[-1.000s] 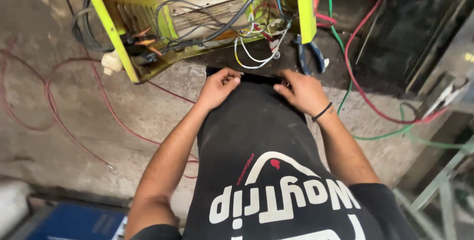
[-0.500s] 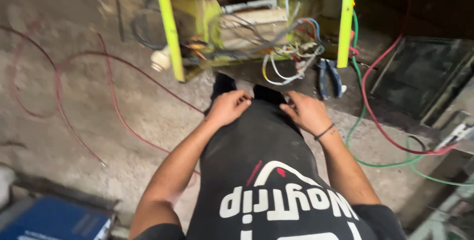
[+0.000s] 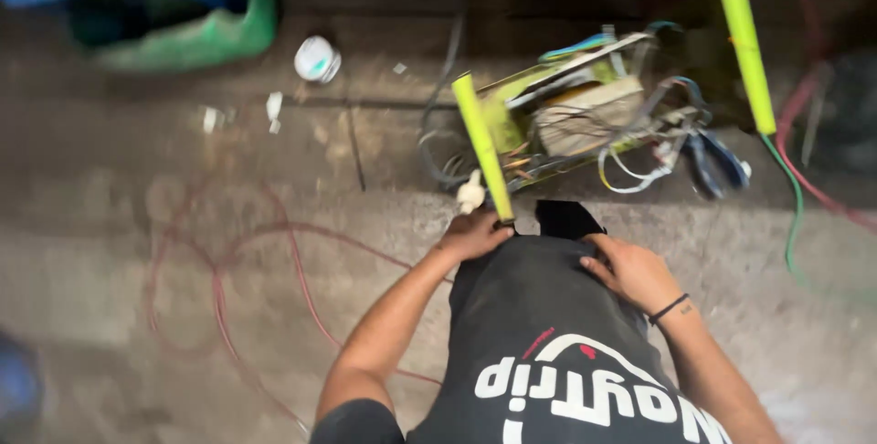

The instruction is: Repairing the internal wiring of an electronic device using pliers

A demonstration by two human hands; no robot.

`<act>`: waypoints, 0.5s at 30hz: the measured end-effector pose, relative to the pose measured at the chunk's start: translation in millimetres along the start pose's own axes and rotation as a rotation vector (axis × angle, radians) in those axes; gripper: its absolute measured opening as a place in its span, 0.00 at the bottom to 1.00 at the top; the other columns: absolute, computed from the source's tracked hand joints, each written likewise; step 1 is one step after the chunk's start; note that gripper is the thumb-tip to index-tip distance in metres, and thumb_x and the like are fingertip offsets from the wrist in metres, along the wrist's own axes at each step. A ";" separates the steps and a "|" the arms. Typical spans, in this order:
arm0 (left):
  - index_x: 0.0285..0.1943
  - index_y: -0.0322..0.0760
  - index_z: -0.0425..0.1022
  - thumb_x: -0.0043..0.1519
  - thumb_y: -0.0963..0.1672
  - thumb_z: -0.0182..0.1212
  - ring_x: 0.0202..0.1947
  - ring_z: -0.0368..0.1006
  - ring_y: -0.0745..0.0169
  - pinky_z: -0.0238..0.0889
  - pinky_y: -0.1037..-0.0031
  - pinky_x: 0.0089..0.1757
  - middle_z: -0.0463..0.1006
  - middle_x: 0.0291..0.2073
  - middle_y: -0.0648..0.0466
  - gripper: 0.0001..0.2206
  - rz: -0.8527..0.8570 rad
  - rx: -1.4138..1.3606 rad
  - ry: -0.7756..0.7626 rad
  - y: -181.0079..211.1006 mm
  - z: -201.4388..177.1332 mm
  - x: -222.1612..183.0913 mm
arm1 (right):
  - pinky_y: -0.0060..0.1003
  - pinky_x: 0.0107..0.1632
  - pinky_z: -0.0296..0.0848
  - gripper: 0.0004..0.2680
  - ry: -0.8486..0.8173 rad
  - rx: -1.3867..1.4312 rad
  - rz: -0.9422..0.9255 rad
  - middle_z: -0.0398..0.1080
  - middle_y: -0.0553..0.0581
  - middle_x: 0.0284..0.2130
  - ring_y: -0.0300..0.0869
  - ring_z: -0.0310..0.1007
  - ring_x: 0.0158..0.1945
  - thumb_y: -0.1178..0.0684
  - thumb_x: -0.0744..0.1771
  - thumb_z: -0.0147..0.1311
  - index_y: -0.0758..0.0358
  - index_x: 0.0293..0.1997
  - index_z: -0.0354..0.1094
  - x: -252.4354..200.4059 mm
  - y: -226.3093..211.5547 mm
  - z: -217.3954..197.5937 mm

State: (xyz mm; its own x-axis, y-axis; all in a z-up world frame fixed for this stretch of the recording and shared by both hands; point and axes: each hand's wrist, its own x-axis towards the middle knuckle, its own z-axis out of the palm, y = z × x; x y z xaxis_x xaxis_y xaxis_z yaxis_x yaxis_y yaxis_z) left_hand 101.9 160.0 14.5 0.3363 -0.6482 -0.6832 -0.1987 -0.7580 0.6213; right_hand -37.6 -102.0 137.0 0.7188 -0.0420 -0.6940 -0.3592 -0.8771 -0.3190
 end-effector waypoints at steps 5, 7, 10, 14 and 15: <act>0.60 0.51 0.74 0.67 0.54 0.55 0.59 0.74 0.40 0.68 0.53 0.58 0.80 0.52 0.43 0.16 0.282 -0.028 -0.035 18.7 15.0 20.6 | 0.55 0.52 0.79 0.17 0.098 0.076 0.107 0.78 0.58 0.48 0.55 0.79 0.53 0.36 0.69 0.47 0.50 0.61 0.65 -33.6 -4.5 -9.0; 0.58 0.47 0.76 0.68 0.49 0.59 0.59 0.73 0.40 0.68 0.54 0.57 0.80 0.53 0.44 0.12 0.421 -0.119 -0.122 36.8 16.3 28.4 | 0.55 0.52 0.79 0.17 0.166 0.103 0.164 0.78 0.59 0.48 0.55 0.78 0.53 0.36 0.69 0.47 0.52 0.61 0.65 -51.6 4.6 -12.5; 0.57 0.53 0.77 0.68 0.51 0.58 0.58 0.74 0.43 0.69 0.53 0.56 0.81 0.52 0.49 0.12 0.436 -0.023 -0.177 68.6 10.0 27.8 | 0.57 0.51 0.78 0.16 0.261 0.149 0.197 0.78 0.61 0.47 0.56 0.78 0.53 0.39 0.70 0.46 0.55 0.59 0.66 -76.4 26.6 -13.5; 0.52 0.51 0.80 0.66 0.49 0.59 0.47 0.76 0.58 0.68 0.66 0.48 0.84 0.45 0.56 0.10 0.460 -0.107 -0.210 89.3 13.6 42.7 | 0.52 0.41 0.76 0.12 0.456 0.143 0.224 0.77 0.48 0.41 0.49 0.79 0.46 0.37 0.69 0.47 0.46 0.54 0.66 -104.9 67.2 -13.8; 0.48 0.49 0.81 0.64 0.50 0.58 0.40 0.74 0.75 0.64 0.79 0.44 0.84 0.41 0.65 0.10 0.458 -0.160 -0.211 91.6 15.5 45.4 | 0.49 0.36 0.73 0.11 0.504 0.137 0.213 0.77 0.46 0.44 0.46 0.78 0.46 0.39 0.69 0.48 0.45 0.54 0.66 -112.2 76.3 -16.8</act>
State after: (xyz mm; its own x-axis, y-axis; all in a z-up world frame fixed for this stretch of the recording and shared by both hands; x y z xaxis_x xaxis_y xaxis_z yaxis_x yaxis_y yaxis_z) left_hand 84.7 60.0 34.4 0.0517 -0.9234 -0.3804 -0.1334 -0.3839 0.9137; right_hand -135.7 -172.2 201.4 0.8055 -0.4639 -0.3686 -0.5771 -0.7554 -0.3104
